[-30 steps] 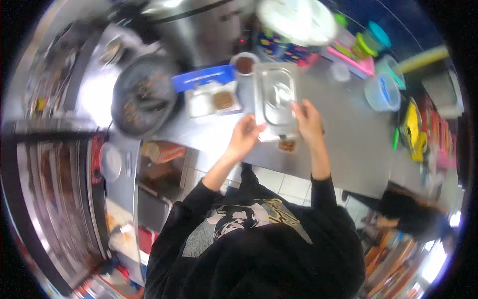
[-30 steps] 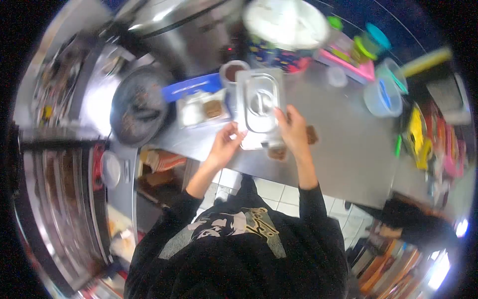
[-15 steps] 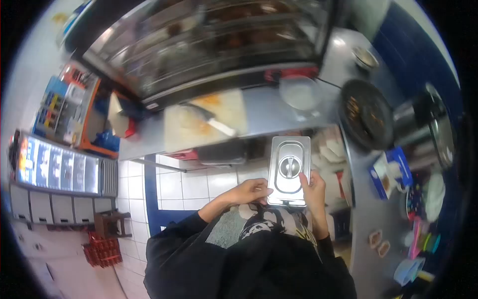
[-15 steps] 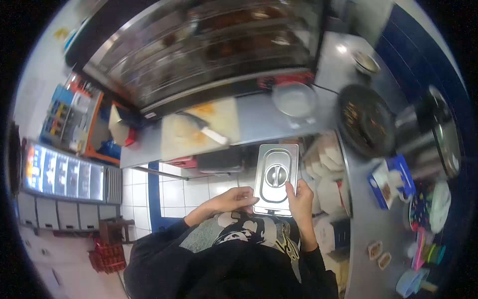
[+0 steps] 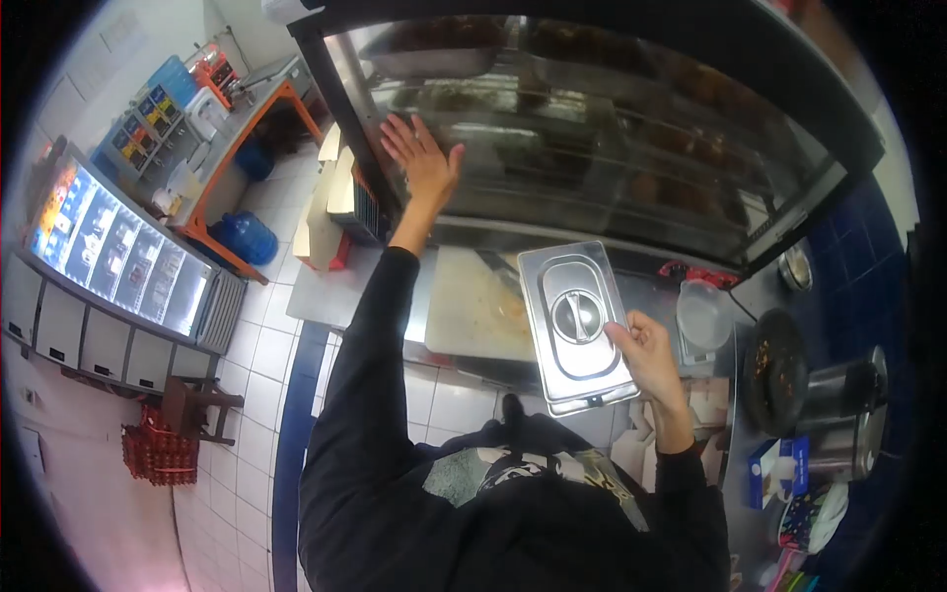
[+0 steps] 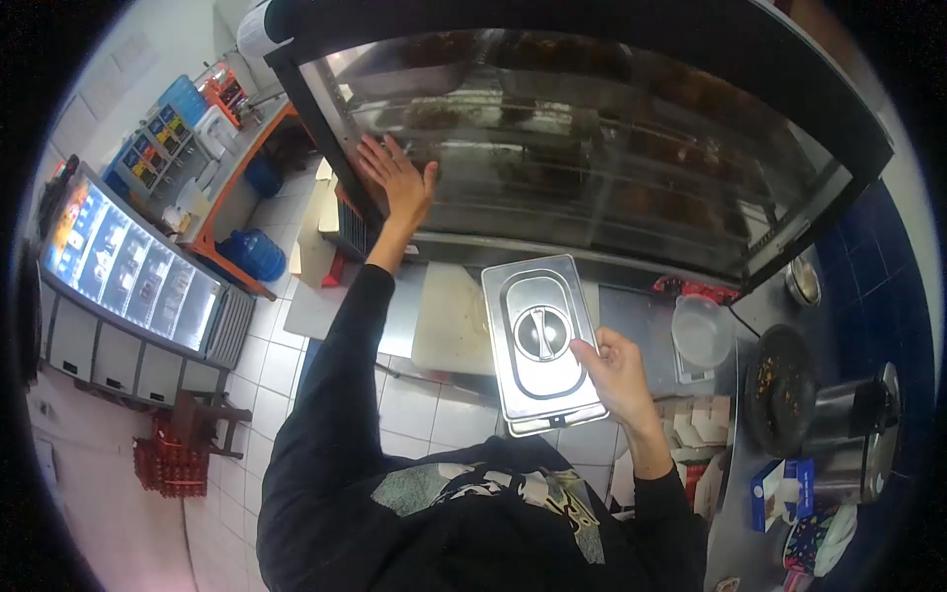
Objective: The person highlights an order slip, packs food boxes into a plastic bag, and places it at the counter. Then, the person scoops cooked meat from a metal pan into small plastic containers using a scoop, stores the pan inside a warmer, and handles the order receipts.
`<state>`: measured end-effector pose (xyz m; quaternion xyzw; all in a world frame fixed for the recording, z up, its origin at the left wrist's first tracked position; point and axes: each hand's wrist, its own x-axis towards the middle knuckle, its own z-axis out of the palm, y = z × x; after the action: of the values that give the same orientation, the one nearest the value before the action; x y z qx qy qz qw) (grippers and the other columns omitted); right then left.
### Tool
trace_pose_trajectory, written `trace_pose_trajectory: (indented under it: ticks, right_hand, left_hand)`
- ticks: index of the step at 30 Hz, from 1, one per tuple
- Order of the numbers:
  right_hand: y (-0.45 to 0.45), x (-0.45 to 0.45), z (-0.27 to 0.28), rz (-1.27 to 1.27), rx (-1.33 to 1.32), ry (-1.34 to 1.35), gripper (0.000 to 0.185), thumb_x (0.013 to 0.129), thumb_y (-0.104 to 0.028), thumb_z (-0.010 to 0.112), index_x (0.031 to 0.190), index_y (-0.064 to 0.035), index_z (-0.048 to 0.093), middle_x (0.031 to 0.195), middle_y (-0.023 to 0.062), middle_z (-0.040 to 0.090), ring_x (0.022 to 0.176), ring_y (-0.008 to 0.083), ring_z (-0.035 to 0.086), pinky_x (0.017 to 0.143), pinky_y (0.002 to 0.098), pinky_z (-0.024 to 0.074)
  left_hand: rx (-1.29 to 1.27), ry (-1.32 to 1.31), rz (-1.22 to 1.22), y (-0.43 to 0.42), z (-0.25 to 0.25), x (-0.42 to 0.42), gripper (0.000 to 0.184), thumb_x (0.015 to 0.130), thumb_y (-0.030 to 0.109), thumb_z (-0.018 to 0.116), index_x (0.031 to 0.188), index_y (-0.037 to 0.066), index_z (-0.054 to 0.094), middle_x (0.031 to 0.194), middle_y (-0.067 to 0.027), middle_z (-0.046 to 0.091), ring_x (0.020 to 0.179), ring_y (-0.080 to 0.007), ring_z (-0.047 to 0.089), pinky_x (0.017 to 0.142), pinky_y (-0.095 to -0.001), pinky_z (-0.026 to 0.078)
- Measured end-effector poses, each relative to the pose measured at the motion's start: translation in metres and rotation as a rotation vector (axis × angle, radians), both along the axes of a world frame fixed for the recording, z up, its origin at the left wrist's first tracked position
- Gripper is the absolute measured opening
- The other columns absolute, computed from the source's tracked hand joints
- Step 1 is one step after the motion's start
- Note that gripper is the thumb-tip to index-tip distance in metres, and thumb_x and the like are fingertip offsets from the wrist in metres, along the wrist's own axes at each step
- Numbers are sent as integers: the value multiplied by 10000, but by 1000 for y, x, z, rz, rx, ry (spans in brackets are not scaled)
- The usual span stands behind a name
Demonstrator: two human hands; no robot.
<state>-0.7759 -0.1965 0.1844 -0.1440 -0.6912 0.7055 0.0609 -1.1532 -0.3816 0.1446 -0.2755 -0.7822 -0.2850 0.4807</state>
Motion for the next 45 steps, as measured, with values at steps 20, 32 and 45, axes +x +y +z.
trace_pose_trajectory:
  ticks: [20,32,45]
  right_hand:
    - [-9,-89,117,271,-21,86,150,864,-137,645,811,-28,556,780,5,591,660,23,511,587,160,404]
    - [5,-131,98,239,-117,-49,98,880,-80,617,833,-17,558,768,12,621,645,12,529,576,153,416]
    - [-22,-193,60,146,-134,-205,159,895,-120,613,764,-57,546,705,-41,571,593,-11,458,500,158,334]
  left_hand:
    - [-432,122,-824,173,9,125,719,815,376,587,1398,65,302,1455,-205,212,1345,-396,179,1073,-557,181]
    - [-226,-174,-165,10,-82,-40,405,717,142,626,1105,46,559,1124,-124,537,1091,-273,489,951,-520,317]
    - [-252,-333,-114,-41,-76,62,304,698,53,603,998,102,606,1005,-14,593,987,-164,551,941,-437,208]
